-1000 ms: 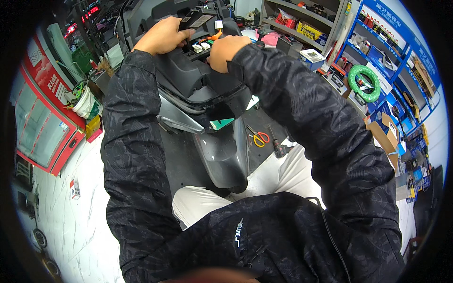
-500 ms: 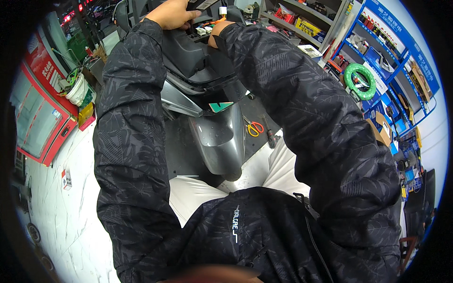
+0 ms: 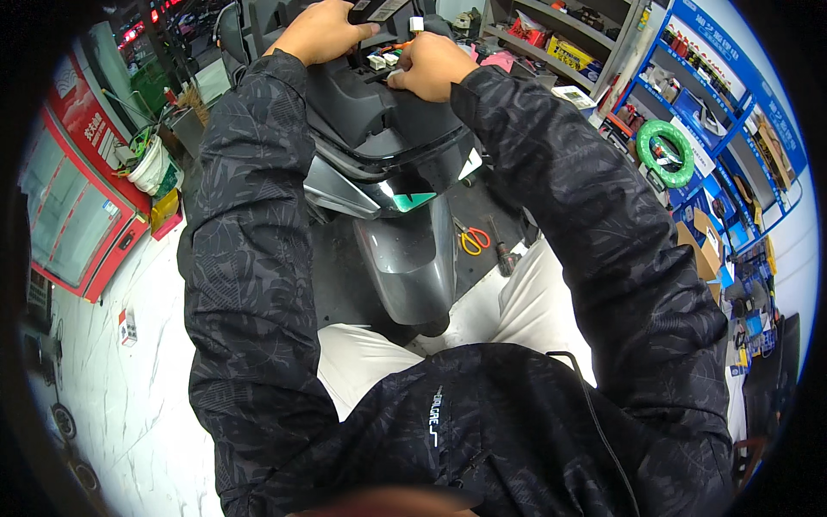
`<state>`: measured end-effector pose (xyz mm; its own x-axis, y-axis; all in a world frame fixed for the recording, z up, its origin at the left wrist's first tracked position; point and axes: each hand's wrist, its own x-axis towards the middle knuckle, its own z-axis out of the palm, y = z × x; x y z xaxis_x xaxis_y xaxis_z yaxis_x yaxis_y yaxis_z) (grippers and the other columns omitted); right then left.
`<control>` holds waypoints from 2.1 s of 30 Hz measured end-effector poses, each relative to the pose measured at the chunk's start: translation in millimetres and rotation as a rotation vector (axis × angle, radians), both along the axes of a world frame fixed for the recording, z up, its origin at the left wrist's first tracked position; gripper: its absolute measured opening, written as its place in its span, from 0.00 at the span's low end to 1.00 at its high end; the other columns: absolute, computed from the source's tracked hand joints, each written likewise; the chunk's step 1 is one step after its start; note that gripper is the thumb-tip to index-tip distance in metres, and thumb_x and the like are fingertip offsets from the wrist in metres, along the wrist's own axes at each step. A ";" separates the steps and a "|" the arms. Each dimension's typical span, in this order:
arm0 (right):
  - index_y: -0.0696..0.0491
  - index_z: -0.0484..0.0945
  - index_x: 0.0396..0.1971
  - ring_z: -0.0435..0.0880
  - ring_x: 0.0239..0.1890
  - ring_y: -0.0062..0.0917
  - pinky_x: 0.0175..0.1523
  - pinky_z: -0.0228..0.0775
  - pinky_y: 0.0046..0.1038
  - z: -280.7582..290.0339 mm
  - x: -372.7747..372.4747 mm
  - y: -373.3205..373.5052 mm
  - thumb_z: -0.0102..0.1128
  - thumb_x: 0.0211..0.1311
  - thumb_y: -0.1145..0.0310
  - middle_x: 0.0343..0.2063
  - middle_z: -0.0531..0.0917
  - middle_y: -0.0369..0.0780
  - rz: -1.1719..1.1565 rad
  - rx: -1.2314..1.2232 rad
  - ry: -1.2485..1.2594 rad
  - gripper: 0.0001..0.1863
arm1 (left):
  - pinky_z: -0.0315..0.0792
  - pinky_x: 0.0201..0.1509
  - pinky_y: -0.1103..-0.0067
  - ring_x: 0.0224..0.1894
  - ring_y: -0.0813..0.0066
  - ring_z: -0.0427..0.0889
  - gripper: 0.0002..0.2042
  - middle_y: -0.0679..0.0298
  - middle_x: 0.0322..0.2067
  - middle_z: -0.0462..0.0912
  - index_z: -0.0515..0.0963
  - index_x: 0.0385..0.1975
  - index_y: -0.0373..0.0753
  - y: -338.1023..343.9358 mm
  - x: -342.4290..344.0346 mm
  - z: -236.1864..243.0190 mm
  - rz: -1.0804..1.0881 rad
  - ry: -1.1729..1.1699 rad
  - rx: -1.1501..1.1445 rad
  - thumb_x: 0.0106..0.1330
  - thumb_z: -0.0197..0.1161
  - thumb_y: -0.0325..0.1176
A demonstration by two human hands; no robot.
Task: The person works on the rear storage compartment of a scooter, connecting electrical wires and using a cordless drill to fasten screws. They repeatedly remove and reattach the compartment cover while adjusting internal wiring.
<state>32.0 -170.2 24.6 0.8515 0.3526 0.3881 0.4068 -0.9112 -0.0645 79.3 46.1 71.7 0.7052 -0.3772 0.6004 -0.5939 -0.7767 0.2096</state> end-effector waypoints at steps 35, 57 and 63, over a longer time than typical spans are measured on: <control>0.52 0.81 0.49 0.90 0.39 0.46 0.43 0.79 0.46 -60.9 21.1 -10.9 0.66 0.76 0.56 0.33 0.91 0.44 0.489 0.555 -0.207 0.15 | 0.66 0.63 0.61 0.54 0.60 0.80 0.39 0.64 0.41 0.86 0.77 0.72 0.50 8.2 -40.9 -46.1 0.468 -0.393 -0.042 0.59 0.84 0.49; 0.53 0.83 0.43 0.90 0.35 0.44 0.40 0.79 0.44 -60.4 25.9 -16.7 0.69 0.72 0.60 0.31 0.89 0.44 0.650 0.595 -0.179 0.12 | 0.66 0.72 0.58 0.70 0.48 0.73 0.26 0.58 0.68 0.77 0.83 0.66 0.50 -35.6 -59.6 -45.6 0.493 -0.473 0.332 0.65 0.74 0.27; 0.54 0.86 0.46 0.91 0.40 0.45 0.44 0.81 0.46 -57.2 28.7 -19.0 0.68 0.72 0.64 0.36 0.92 0.45 0.655 0.557 -0.122 0.10 | 0.75 0.65 0.62 0.61 0.50 0.81 0.14 0.58 0.55 0.86 0.87 0.52 0.40 -43.4 -80.0 -54.1 0.324 -0.476 0.143 0.68 0.67 0.22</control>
<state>60.7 -189.2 -32.6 0.4847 0.4884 0.7257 0.8716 -0.3398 -0.3534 -0.8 2.7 17.6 0.4634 -0.2879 0.8381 -0.3248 -0.9351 -0.1416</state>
